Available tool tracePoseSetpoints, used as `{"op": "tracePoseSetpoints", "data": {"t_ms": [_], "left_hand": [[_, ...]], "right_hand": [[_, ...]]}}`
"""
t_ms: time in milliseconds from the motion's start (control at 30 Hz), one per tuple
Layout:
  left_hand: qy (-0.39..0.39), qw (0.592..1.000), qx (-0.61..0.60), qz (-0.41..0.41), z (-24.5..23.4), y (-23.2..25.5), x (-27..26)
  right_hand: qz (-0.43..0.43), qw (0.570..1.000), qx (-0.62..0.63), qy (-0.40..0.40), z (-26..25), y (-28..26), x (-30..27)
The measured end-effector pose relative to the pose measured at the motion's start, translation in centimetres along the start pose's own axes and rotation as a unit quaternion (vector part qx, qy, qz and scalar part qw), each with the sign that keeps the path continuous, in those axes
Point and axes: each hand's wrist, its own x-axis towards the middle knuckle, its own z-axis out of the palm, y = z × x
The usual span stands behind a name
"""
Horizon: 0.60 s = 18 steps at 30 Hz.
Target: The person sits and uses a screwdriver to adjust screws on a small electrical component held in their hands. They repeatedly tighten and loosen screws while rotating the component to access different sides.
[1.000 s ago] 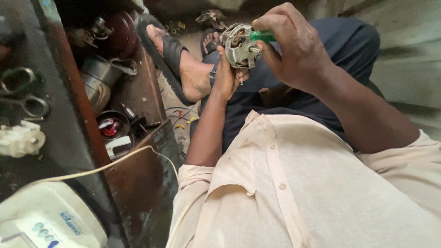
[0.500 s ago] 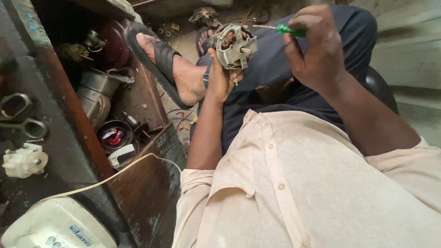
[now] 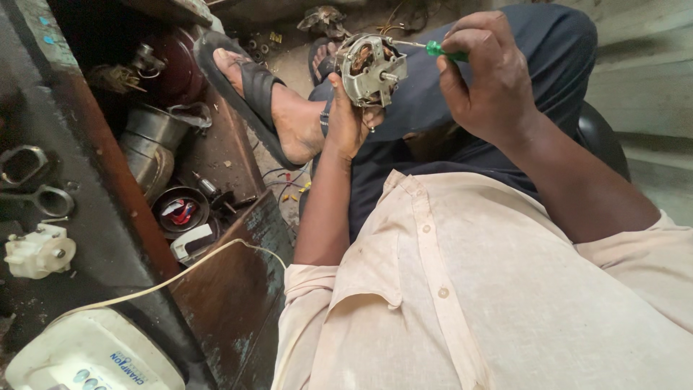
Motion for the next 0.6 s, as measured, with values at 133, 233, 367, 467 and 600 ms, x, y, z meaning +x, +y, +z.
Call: {"op": "tracePoseSetpoints", "data": {"t_ms": [133, 233, 367, 467, 600], "left_hand": [[-0.012, 1.0, -0.004, 0.002, -0.1, 0.0, -0.2], [-0.022, 1.0, -0.007, 0.009, -0.1, -0.1, -0.2], [-0.006, 1.0, -0.009, 0.004, 0.1, -0.2, 0.1], [-0.011, 1.0, -0.003, -0.001, -0.4, -0.5, 0.4], [-0.024, 1.0, 0.01, 0.012, -2.8, -2.3, 1.1]], "right_hand": [[-0.024, 1.0, -0.011, 0.006, 0.0, 0.2, 0.1], [-0.038, 0.999, -0.021, 0.016, -0.2, 0.1, 0.3], [-0.109, 0.991, 0.005, 0.074, -0.6, -0.1, 1.7], [-0.107, 0.992, 0.044, 0.049, -0.8, -0.7, 3.7], [-0.123, 0.992, 0.019, -0.005, -1.2, -2.5, 6.1]]}}
